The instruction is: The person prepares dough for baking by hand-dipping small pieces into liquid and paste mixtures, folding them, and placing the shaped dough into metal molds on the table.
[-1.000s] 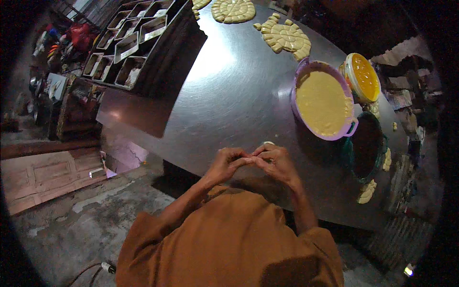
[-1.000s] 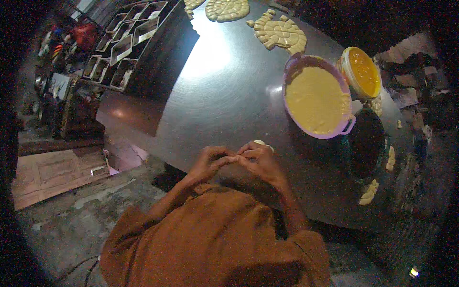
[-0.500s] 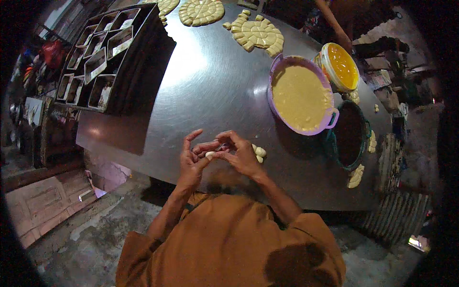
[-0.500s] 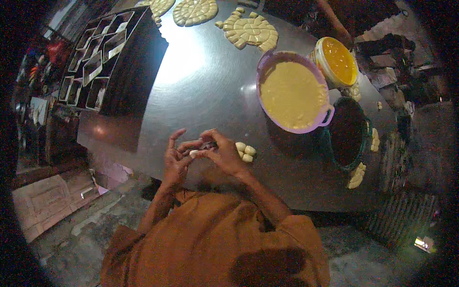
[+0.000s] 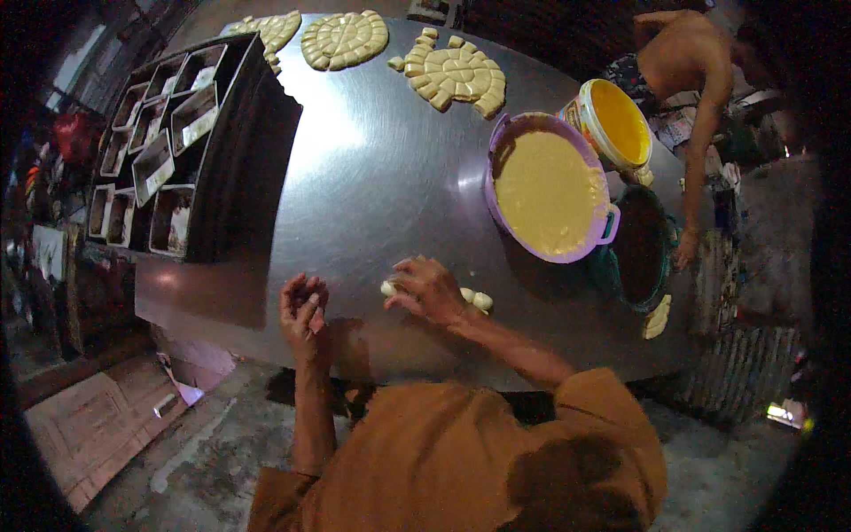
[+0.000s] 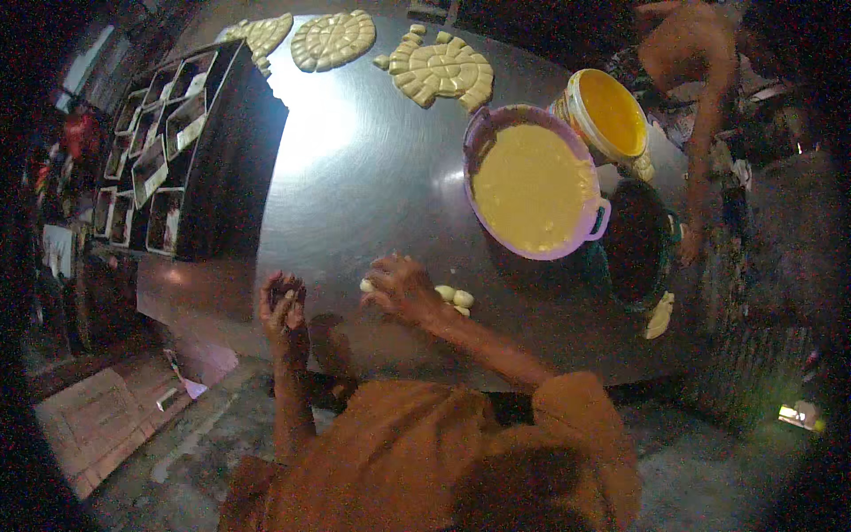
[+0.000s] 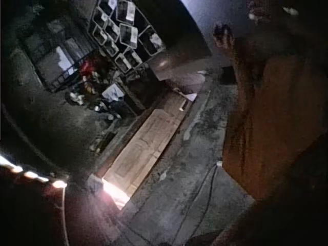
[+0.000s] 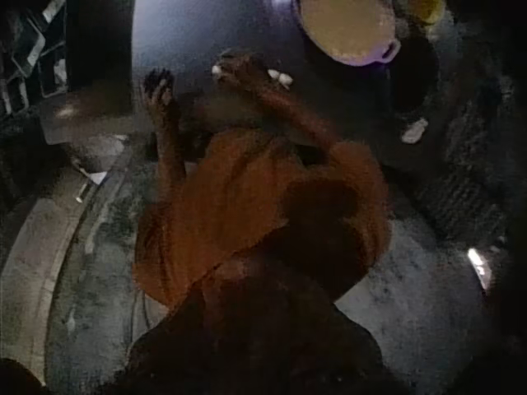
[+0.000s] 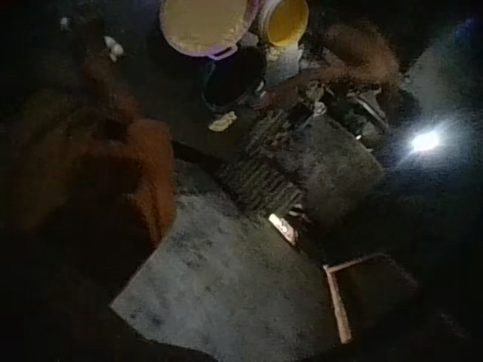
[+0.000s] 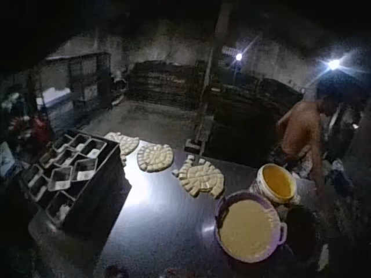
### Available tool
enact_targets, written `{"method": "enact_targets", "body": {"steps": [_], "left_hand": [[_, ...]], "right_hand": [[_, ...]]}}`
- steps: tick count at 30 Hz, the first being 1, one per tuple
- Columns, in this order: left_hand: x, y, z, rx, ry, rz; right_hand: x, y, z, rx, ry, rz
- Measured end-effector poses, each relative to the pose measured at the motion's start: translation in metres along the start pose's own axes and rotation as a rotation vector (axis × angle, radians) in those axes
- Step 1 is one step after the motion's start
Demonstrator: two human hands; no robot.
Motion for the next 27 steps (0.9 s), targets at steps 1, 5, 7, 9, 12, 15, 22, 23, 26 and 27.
{"method": "enact_targets", "body": {"steps": [1,5,7,9,12,15,22,23,26,27], "left_hand": [[0.008,-0.002,0.002,0.004,0.02,0.015],[0.027,-0.005,-0.002,0.027,0.092,0.023],[0.038,-0.018,-0.002,0.029,0.086,0.021],[0.039,-0.022,-0.005,0.005,0.073,0.021],[0.025,-0.01,-0.024,0.026,0.168,-0.006],[0.047,-0.016,-0.029,0.033,0.275,0.043],[0.006,-0.006,-0.001,0.122,0.089,0.199],[0.011,-0.004,0.004,0.044,0.1,0.2],[-0.022,0.02,0.007,-0.163,0.091,0.351],[-0.042,0.03,0.006,-0.23,0.063,0.428]], "right_hand": [[0.005,0.009,0.016,-0.058,0.062,-0.05],[0.042,0.069,0.149,-0.091,0.383,-0.26],[0.056,0.123,0.22,-0.144,0.444,-0.446],[0.064,0.184,0.276,-0.179,0.434,-0.541],[0.074,0.262,0.31,-0.257,0.479,-0.734],[0.072,0.271,0.348,-0.42,0.04,-0.777],[0.085,0.279,0.275,-0.077,0.352,-0.224],[0.06,0.222,0.282,-0.143,0.458,0.031],[0.035,0.11,0.21,-0.212,0.482,0.38],[0.016,0.102,0.167,-0.324,0.486,0.689]]}}
Point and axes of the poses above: each hand's wrist, its own z-axis towards the middle knuckle, its own x-axis out of the back of the hand, y = z × x, the point moved 5 cm from there along z, towards the middle knuckle, and after that the axes turned 13 degrees about z, right-handed, at the moved point
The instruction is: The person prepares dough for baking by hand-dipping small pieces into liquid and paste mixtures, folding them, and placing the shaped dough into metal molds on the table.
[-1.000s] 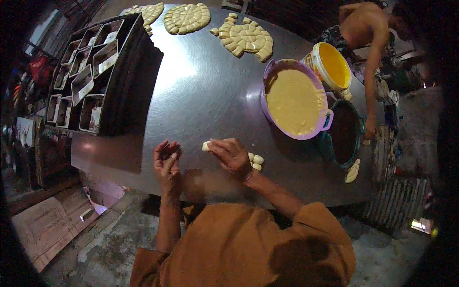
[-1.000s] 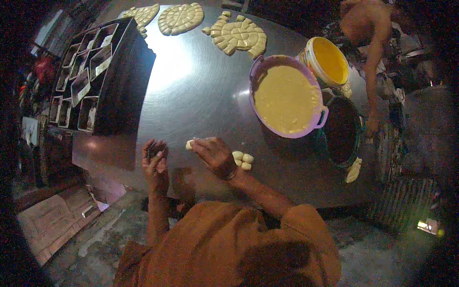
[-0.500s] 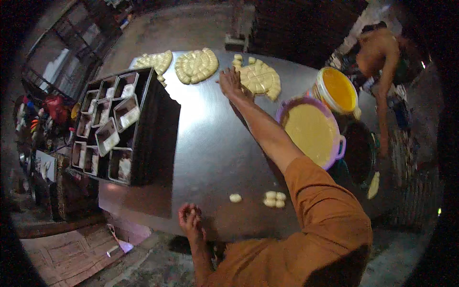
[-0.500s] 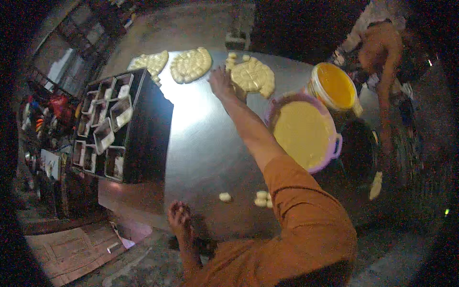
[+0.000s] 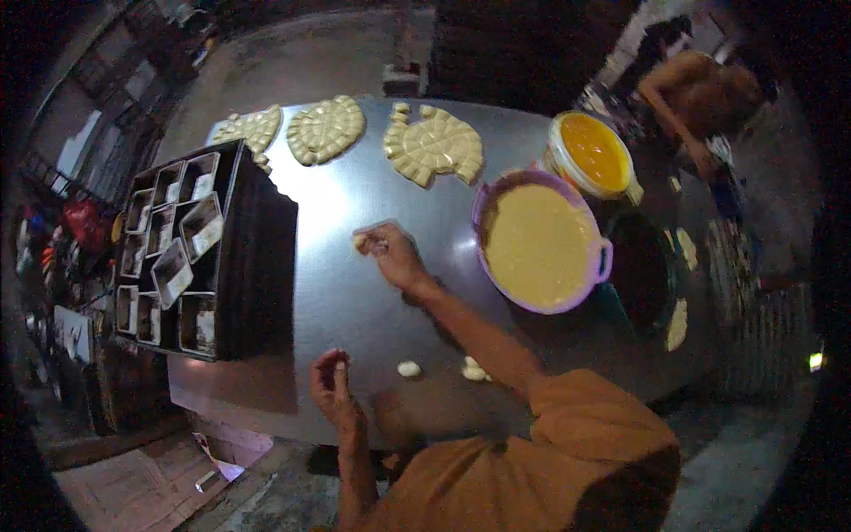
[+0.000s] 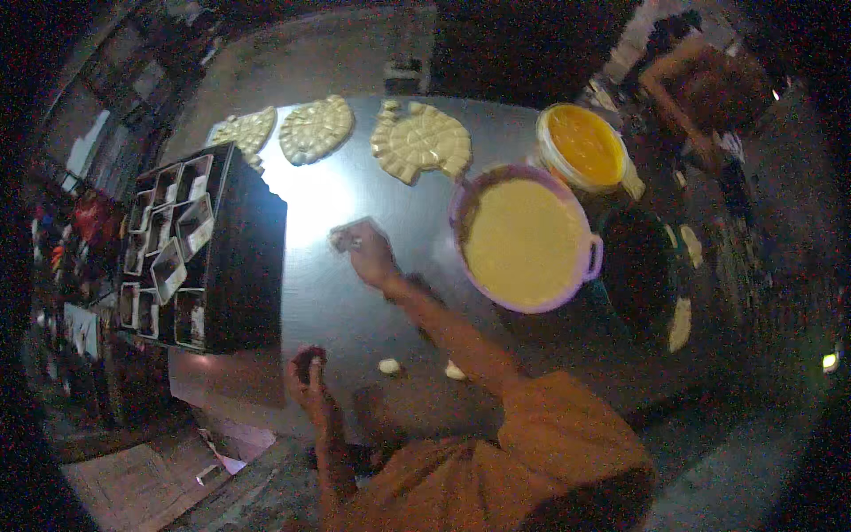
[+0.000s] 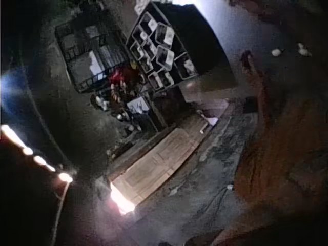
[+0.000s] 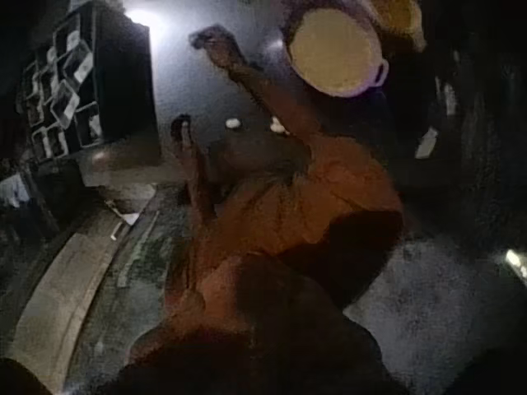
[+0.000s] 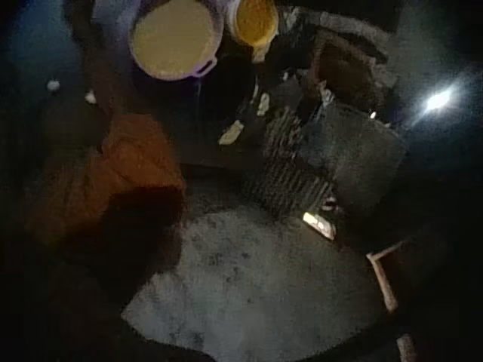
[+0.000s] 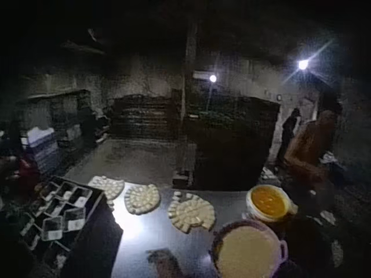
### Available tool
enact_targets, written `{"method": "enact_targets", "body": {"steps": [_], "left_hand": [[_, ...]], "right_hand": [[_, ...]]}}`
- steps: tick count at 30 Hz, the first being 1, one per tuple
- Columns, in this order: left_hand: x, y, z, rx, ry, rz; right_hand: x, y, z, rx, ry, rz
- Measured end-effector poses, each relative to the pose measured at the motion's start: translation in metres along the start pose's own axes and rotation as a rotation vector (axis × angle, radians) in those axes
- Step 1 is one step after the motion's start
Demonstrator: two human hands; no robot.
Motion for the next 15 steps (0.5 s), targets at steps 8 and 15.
{"method": "enact_targets", "body": {"steps": [8,15], "left_hand": [[-0.089,0.103,-0.091,-0.727,-0.158,0.578],[-0.121,0.126,-0.148,-1.161,-0.388,0.511]], "right_hand": [[0.02,-0.091,-0.254,-0.391,-0.111,0.701],[0.085,-0.135,-0.298,-0.178,0.078,0.499]]}}
Point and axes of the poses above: each hand's wrist, its own z-axis towards the middle knuckle, its own x-axis out of the back of the hand, y = z × x, the point moved 5 cm from there along z, towards the middle knuckle, and after that the axes turned 13 degrees about z, right-handed, at the moved point
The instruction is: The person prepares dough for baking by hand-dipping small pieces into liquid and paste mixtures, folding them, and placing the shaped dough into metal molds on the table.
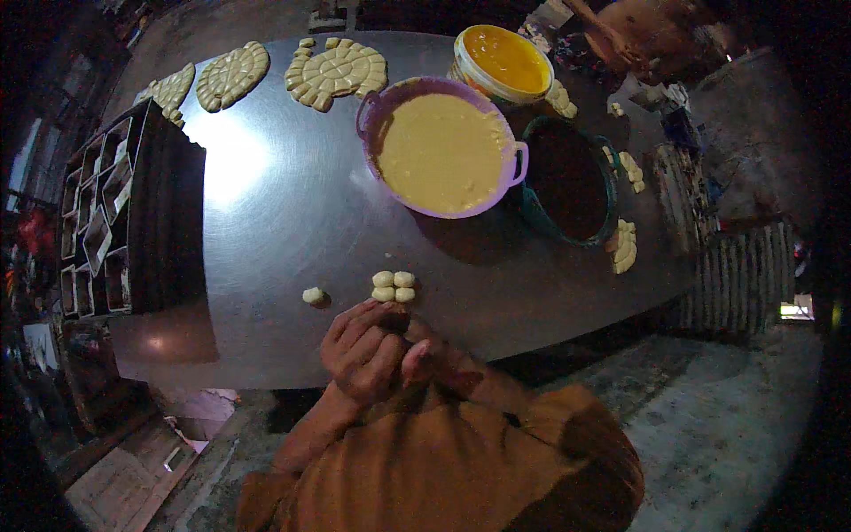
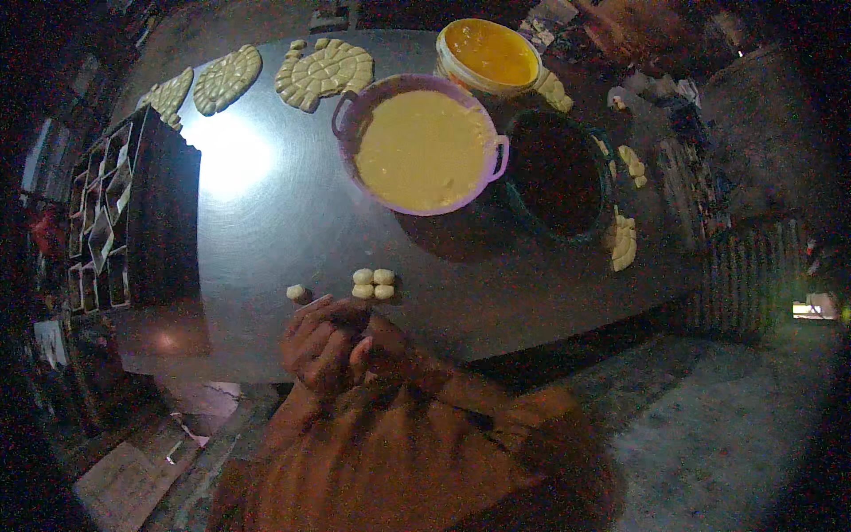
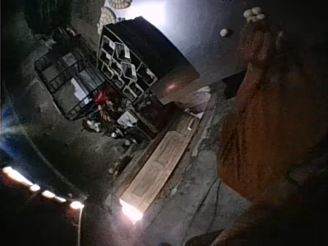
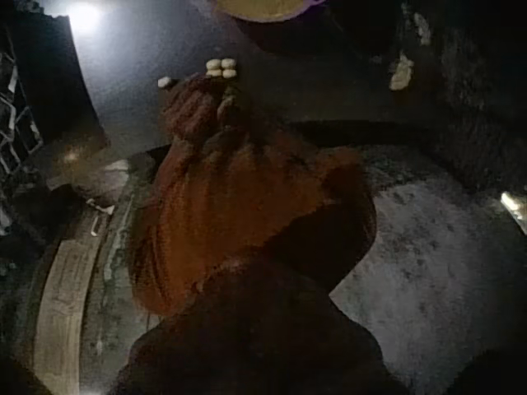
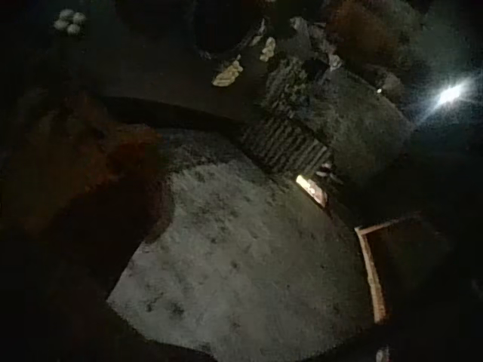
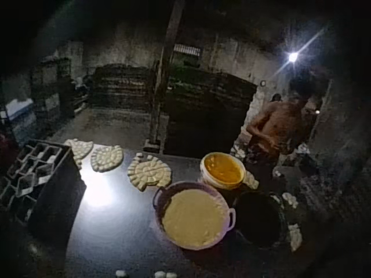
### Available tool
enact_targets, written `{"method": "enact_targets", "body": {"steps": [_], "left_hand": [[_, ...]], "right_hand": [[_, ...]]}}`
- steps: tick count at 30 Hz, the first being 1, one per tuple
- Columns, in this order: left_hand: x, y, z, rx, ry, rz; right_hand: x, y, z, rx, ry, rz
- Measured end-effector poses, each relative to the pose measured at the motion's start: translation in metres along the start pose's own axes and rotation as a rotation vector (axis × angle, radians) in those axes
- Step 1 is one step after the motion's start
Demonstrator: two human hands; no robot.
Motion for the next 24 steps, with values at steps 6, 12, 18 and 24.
{"method": "enact_targets", "body": {"steps": [6,12,18,24], "left_hand": [[-0.052,0.006,-0.003,0.303,-0.298,-0.586],[-0.079,-0.026,-0.057,0.76,-0.419,-0.86],[-0.061,-0.069,-0.078,0.969,-0.375,-0.663],[-0.042,-0.08,-0.075,1.075,-0.313,-0.611]], "right_hand": [[0.035,-0.047,-0.013,0.024,-0.011,-0.024],[0.078,-0.149,0.069,-0.058,-0.129,-0.425],[0.13,-0.139,0.164,-0.122,-0.544,-1.408],[0.137,-0.108,0.192,-0.326,-0.717,-1.572]]}}
Point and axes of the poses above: each hand's wrist, its own z-axis towards the middle knuckle, its own x-axis out of the back of the hand, y = z × x, the point moved 5 cm from there along z, towards the middle knuckle, and after that the axes turned 13 degrees about z, right-handed, at the moved point
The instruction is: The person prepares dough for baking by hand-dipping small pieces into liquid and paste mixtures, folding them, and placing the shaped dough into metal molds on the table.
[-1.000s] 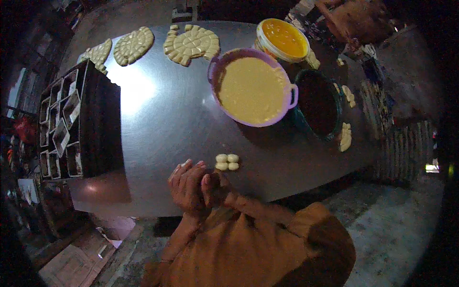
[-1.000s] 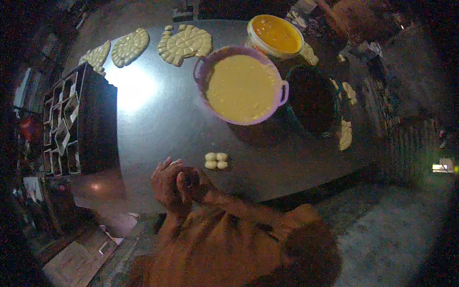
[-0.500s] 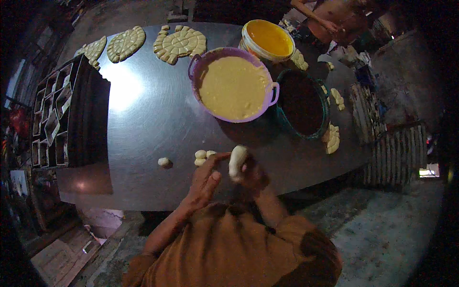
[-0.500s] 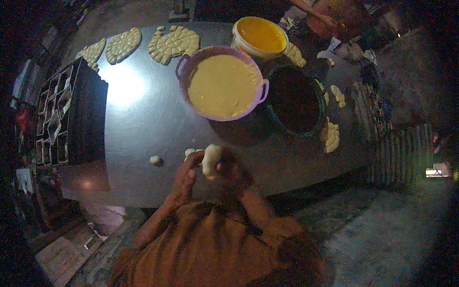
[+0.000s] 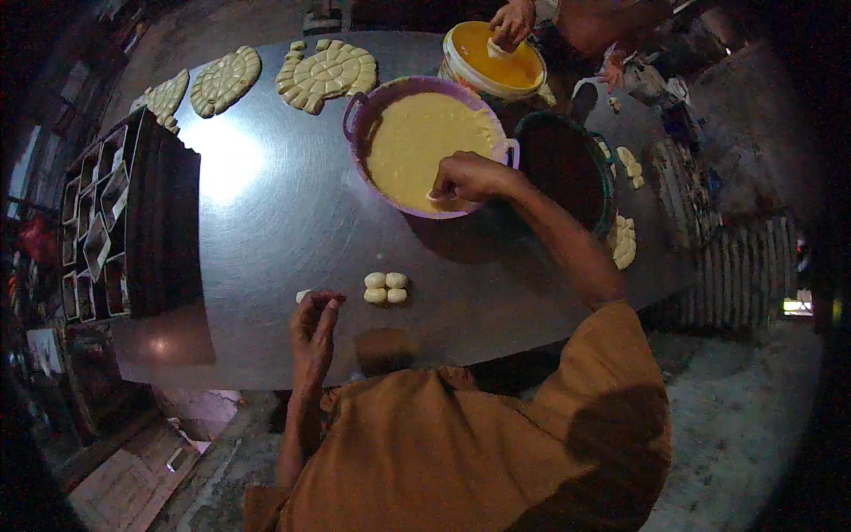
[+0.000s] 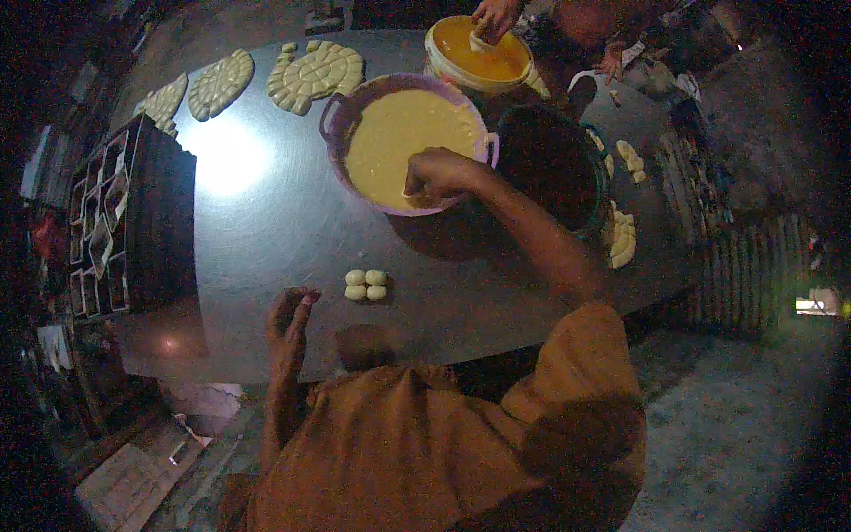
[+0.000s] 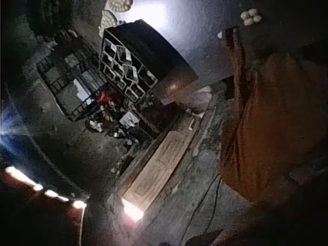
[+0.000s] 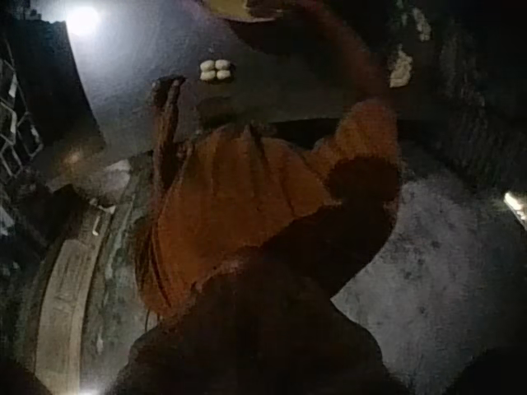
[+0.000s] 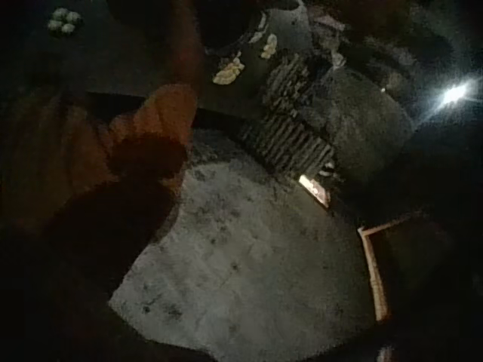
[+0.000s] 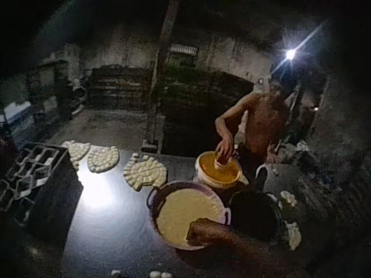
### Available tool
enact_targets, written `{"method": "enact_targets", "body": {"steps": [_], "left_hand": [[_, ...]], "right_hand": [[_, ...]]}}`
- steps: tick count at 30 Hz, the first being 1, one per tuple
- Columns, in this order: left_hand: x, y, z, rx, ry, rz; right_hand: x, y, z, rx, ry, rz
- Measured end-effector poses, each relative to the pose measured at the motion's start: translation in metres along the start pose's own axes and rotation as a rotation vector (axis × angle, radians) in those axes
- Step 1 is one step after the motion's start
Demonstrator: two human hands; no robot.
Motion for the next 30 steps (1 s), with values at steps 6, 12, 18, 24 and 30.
{"method": "enact_targets", "body": {"steps": [6,12,18,24,30], "left_hand": [[-0.009,-0.015,-0.002,0.038,-0.044,-0.065],[-0.017,-0.002,-0.001,-0.003,-0.078,-0.077],[-0.014,-0.006,0.001,0.006,-0.086,-0.051],[-0.051,0.003,0.002,0.162,-0.321,-0.459],[-0.09,0.033,0.007,0.224,-0.465,-0.951]], "right_hand": [[-0.01,0.004,0.004,0.032,-0.059,0.123],[-0.011,0.005,0.0,0.093,0.009,0.071],[-0.004,-0.004,-0.026,0.057,0.068,0.154],[-0.02,-0.034,-0.034,0.068,0.131,1.269],[-0.087,-0.1,-0.034,0.269,0.217,1.834]]}}
Point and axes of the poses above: each hand's wrist, its own z-axis towards the middle knuckle, its own x-axis out of the back of the hand, y = z × x, the point moved 5 cm from there along z, towards the middle knuckle, and after that the axes turned 13 degrees about z, right-handed, at the moved point
